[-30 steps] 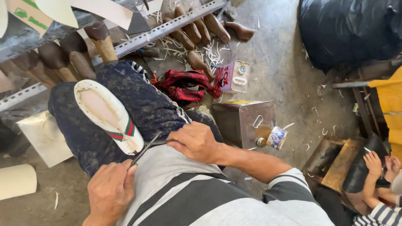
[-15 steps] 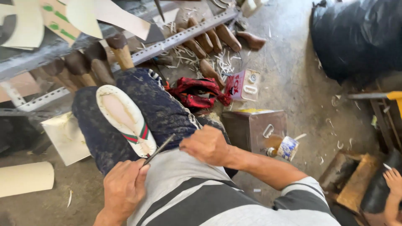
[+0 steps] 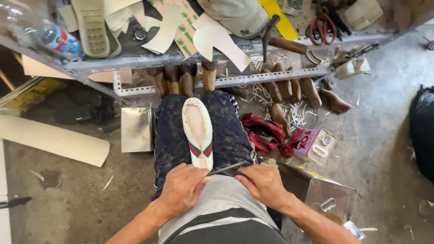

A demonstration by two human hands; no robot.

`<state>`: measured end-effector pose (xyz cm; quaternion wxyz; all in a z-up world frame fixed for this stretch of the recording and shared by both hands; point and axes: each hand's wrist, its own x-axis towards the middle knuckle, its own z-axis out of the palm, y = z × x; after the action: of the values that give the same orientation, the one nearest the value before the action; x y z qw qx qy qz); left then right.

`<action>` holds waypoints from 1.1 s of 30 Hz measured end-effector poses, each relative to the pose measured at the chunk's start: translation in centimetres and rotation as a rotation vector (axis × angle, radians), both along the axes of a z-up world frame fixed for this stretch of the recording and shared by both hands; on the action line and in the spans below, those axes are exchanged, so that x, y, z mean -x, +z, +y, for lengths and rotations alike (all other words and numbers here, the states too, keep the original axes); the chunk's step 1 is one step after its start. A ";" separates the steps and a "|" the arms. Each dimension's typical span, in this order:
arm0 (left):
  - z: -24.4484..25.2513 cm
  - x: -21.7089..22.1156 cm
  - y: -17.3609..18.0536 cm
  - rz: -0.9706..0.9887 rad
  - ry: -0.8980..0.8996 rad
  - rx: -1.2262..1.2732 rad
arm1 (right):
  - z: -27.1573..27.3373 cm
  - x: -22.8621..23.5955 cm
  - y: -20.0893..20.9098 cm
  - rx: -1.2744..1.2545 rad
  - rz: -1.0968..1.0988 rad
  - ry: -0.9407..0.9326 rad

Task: A person in a workshop trims the edges of a shoe sole with a knife and hammers it into shape on a last.

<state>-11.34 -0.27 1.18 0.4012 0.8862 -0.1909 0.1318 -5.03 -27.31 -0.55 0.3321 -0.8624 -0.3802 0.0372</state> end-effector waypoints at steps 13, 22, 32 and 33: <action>-0.3 -0.3 -0.7 0.089 0.073 0.065 | 0.6 -1.8 0.7 -0.051 -0.325 0.028; 0.1 -0.9 -1.9 0.019 0.115 -0.080 | 0.6 -2.1 3.8 0.088 0.784 0.008; -0.3 -1.1 -1.6 -0.001 0.094 -0.073 | 0.5 -2.8 2.8 -0.082 1.127 -0.153; -0.1 -1.2 -2.1 0.022 0.131 -0.087 | 0.5 -2.9 3.7 0.136 1.174 0.011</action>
<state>-10.16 -0.38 -0.95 0.3549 0.9148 -0.1334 0.1394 -2.13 -26.79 3.15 0.4306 -0.7150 -0.1341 0.5342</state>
